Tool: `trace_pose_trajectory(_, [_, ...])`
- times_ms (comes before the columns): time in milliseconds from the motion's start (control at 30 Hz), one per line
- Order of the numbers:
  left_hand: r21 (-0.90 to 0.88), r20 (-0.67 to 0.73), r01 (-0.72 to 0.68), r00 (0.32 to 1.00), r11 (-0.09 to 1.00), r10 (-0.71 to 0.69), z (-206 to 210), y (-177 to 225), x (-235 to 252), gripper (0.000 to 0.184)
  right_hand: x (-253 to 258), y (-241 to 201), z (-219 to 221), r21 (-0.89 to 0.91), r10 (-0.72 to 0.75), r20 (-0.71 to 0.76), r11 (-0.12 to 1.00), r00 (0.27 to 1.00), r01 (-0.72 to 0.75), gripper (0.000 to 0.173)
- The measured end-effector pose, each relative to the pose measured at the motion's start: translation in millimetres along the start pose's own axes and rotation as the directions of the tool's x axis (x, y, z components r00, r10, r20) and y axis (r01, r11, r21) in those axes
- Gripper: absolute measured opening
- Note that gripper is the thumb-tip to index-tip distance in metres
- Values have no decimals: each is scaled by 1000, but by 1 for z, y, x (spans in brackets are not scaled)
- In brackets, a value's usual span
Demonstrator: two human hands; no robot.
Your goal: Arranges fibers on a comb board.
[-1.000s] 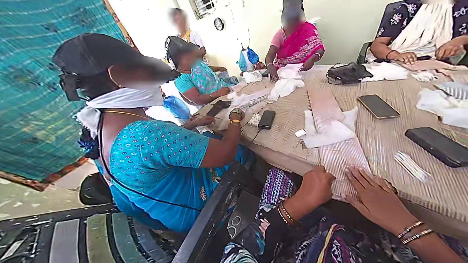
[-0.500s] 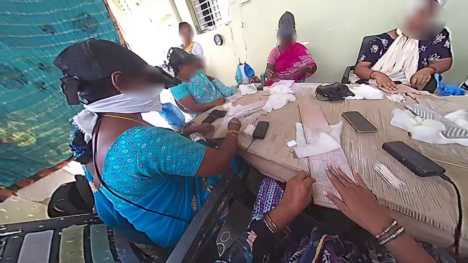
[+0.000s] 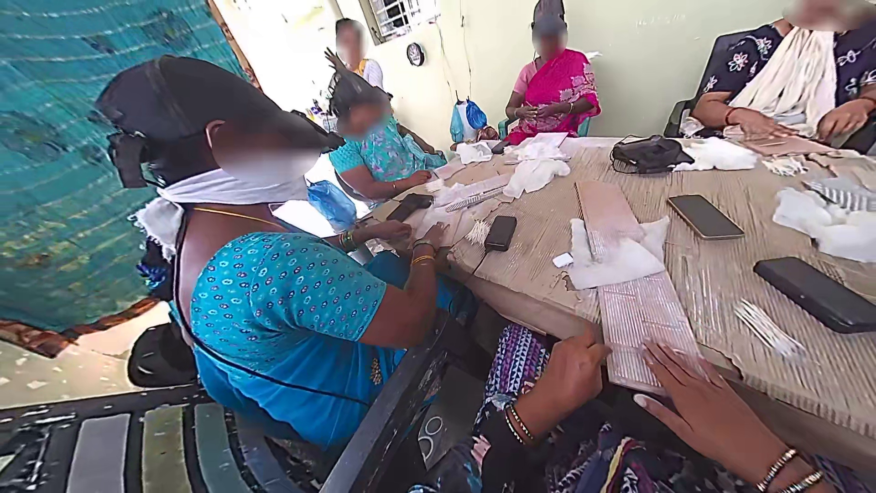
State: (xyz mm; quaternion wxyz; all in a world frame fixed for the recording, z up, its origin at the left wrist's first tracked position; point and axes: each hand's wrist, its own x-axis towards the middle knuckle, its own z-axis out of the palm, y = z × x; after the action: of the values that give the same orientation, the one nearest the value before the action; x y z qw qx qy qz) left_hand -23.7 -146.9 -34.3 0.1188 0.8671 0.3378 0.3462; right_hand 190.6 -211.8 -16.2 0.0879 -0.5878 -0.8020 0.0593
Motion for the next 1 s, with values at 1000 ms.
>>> trace_pose_trajectory(1000, [-13,-67,-78,995,997,77,-2,7,-18,18,-32,-9,-31,84,20,-14,996,1000,-18,66])
